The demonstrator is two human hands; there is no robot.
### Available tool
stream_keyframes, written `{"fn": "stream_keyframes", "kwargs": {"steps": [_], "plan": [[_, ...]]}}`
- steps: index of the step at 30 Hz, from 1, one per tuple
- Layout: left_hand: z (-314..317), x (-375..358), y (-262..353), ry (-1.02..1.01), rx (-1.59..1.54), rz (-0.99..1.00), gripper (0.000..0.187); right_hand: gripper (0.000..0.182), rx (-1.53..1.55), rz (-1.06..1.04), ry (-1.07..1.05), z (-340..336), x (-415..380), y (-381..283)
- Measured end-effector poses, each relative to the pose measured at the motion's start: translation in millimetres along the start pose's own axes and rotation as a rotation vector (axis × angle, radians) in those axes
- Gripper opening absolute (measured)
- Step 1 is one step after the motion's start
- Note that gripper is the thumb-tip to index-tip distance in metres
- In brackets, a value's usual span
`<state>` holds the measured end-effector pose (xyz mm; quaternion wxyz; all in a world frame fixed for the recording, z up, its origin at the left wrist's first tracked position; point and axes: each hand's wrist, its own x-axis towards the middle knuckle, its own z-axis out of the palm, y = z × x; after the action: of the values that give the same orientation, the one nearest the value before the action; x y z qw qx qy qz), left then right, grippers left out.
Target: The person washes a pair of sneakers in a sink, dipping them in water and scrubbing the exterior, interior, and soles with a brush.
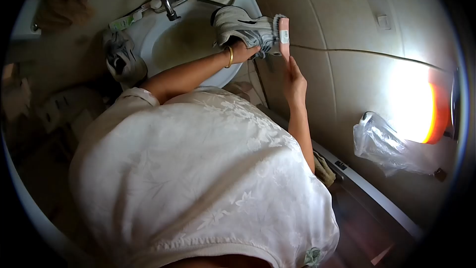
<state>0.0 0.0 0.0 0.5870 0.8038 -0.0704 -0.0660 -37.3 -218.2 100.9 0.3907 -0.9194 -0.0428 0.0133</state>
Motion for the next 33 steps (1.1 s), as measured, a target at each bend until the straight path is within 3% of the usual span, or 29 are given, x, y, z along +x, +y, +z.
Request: {"fn": "stream_keyframes", "kwargs": {"steps": [2, 4, 8, 11, 12, 15, 16, 19, 23, 25, 27, 28, 32, 33], "plan": [[11.2, -4.0, -11.9, 0.070, 0.034, 0.059, 0.043, 0.036, 0.044, 0.064, -0.030, -11.1, -5.2, 4.9], [-37.9, -31.1, -19.5, 0.011, 0.038, 0.000, 0.046, 0.034, 0.057, 0.146, -0.056, 18.5, -10.3, -16.0], [23.5, -3.5, 11.1, 0.045, -0.155, 0.027, 0.049, 0.032, -0.401, 0.149, -0.073, -61.8, 13.8, -3.4], [38.5, -6.3, -13.0, -0.019, -0.237, 0.038, 0.052, 0.032, -0.552, 0.070, -0.135, -78.6, 22.8, -1.6], [29.7, -9.8, -4.1, -0.074, -0.363, 0.043, 0.038, 0.031, -0.571, 0.064, -0.149, -80.6, 29.8, -0.8], [12.3, -13.5, 19.4, -0.040, -1.113, -0.337, 0.034, 0.030, -0.601, 0.030, -0.147, -84.4, 44.2, -6.6], [9.5, -12.9, 24.0, -0.004, -1.320, -0.324, 0.032, 0.030, -0.622, 0.017, -0.141, -85.0, 46.9, -8.0], [7.5, -9.8, -9.2, 0.044, -1.239, -0.519, 0.028, 0.030, -0.684, 0.006, -0.160, -80.3, 51.0, -21.3], [0.9, 3.5, -0.7, 0.063, -0.898, -0.307, 0.025, 0.032, -0.836, -0.022, -0.283, -81.3, 60.6, -45.7], [-24.2, -5.7, 37.9, 0.015, -0.493, -0.299, 0.029, 0.034, -0.777, -0.075, -0.324, -77.2, 55.3, -46.1], [-21.2, -7.6, 25.6, 0.085, -0.248, 0.026, 0.031, 0.036, -0.722, -0.080, -0.379, -73.6, 52.3, -41.6], [-18.9, -10.4, 22.5, 0.215, -0.125, 0.161, 0.033, 0.036, -0.702, -0.058, -0.415, -71.7, 51.0, -38.9], [-23.1, -11.2, 24.8, 0.087, -0.030, 0.180, 0.034, 0.038, -0.580, -0.104, -0.408, -41.7, 43.0, -24.5], [-27.3, -16.9, 33.2, -0.006, 0.049, 0.184, 0.033, 0.039, -0.377, -0.184, -0.354, -29.4, 37.9, -44.9]]}}
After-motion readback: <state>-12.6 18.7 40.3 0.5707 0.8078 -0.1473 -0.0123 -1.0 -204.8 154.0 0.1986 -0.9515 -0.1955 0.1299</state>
